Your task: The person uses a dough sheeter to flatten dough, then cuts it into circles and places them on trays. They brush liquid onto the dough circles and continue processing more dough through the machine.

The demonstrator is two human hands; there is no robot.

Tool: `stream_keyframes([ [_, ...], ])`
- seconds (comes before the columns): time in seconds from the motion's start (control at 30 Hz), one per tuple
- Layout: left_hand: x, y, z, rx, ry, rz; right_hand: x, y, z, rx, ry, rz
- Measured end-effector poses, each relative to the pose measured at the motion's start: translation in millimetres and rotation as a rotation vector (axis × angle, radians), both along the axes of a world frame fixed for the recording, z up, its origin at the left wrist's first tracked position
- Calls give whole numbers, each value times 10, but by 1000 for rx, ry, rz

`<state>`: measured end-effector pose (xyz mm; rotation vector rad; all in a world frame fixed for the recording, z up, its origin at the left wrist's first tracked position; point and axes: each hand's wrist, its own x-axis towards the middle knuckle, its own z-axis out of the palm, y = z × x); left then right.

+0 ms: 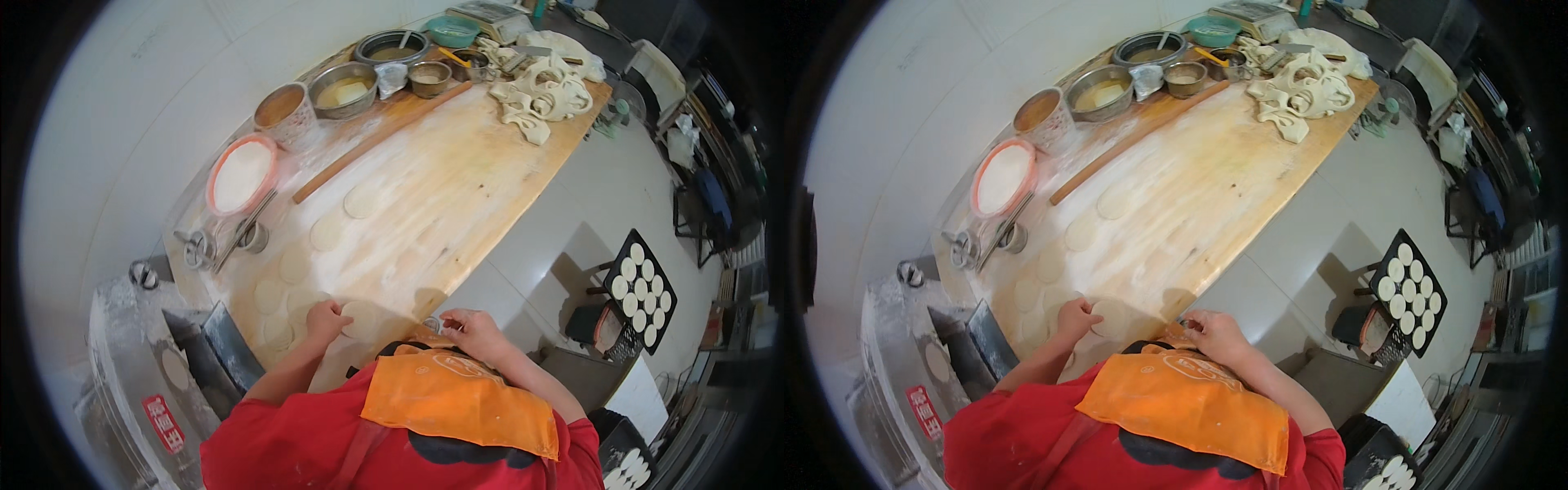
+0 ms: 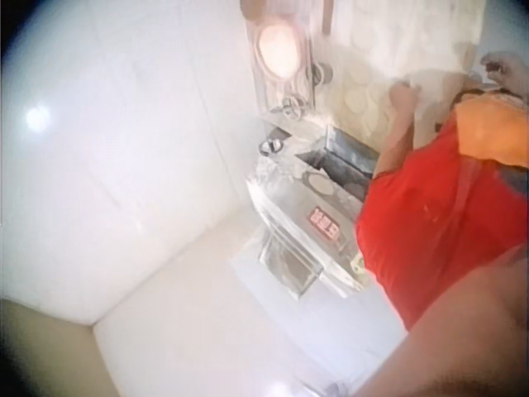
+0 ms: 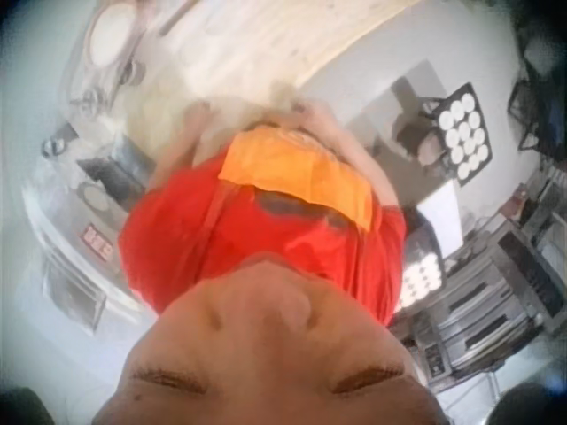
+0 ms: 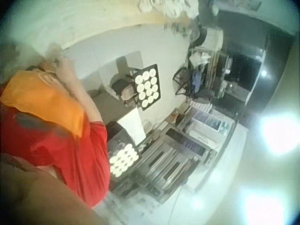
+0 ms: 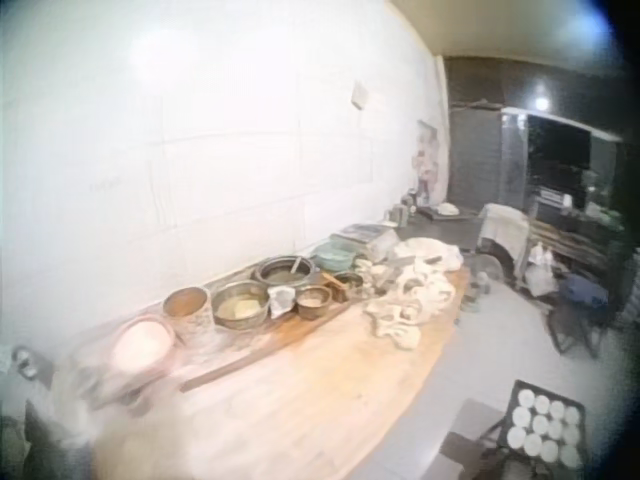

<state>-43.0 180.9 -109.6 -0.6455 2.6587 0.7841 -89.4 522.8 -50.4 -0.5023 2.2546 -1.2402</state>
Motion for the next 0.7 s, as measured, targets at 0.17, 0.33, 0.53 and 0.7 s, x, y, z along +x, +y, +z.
stream_keyframes([
  [0.17, -627, 730, 434, 774, 54, -143, 23, -189, -51, -293, -13, -285],
  [0.33, -1811, 1008, 154, 1037, 302, -363, 43, 225, -34, -608, -336, -775],
  [0.53, -3198, -1215, -1616, -1007, 63, -698, 1159, 1637, -95, -555, -122, -1548],
  [0.7, -3123, -485, -1067, -633, 257, -334, 3136, 2491, 272, -844, 535, -2232],
])
